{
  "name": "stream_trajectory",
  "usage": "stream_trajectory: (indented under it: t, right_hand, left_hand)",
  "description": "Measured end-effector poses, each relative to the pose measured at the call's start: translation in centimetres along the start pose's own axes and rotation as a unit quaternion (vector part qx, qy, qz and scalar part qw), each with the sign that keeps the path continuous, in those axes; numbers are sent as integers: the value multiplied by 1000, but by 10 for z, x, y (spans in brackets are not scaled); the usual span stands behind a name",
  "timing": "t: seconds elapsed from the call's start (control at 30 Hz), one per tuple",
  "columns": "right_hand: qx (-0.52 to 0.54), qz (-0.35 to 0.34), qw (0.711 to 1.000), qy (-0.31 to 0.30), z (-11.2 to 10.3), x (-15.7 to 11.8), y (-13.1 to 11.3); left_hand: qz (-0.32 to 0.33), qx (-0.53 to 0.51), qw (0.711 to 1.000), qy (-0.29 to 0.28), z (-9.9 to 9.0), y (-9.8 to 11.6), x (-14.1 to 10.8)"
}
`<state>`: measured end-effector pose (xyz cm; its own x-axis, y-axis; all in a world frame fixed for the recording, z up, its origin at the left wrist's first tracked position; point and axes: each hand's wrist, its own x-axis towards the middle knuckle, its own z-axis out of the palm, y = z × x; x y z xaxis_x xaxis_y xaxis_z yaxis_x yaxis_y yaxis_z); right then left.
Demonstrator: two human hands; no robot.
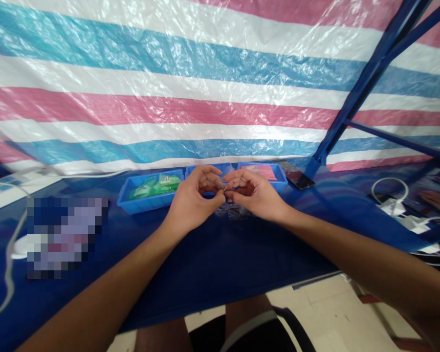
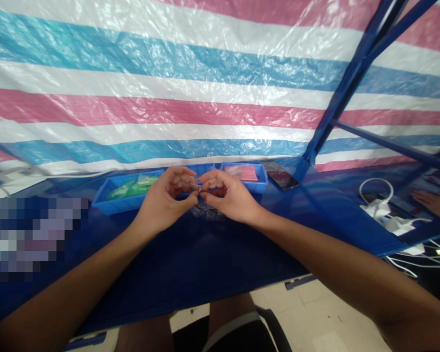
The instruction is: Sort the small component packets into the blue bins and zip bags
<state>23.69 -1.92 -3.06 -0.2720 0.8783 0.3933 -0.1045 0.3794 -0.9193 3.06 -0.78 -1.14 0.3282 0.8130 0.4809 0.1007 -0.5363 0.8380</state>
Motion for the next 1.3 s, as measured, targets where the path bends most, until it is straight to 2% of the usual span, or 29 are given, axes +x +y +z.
stream_trajectory:
  t: [0.4, 0.53, 0.87, 1.07, 1.3]
  right_hand:
    - [-40, 1, 999, 5, -3, 1, 1]
    - [-66, -8, 998, 5, -1, -1, 1]
    - [-123, -30, 991, -42, 0, -4, -8]
    - [-116, -21, 992, -42, 1, -4, -9]
    - [-55, 13, 998, -31, 1, -1, -4]
  left_hand:
    - [-52, -88, 995, -14, 0, 2, 1]
    - [-55, -78, 995, -25, 2, 0, 1]
    - [-46, -89, 992, -78, 7, -2, -1]
    - [-29, -85, 993, -76, 9, -2, -1]
    - [-26, -91, 993, -70, 10, -1, 1]
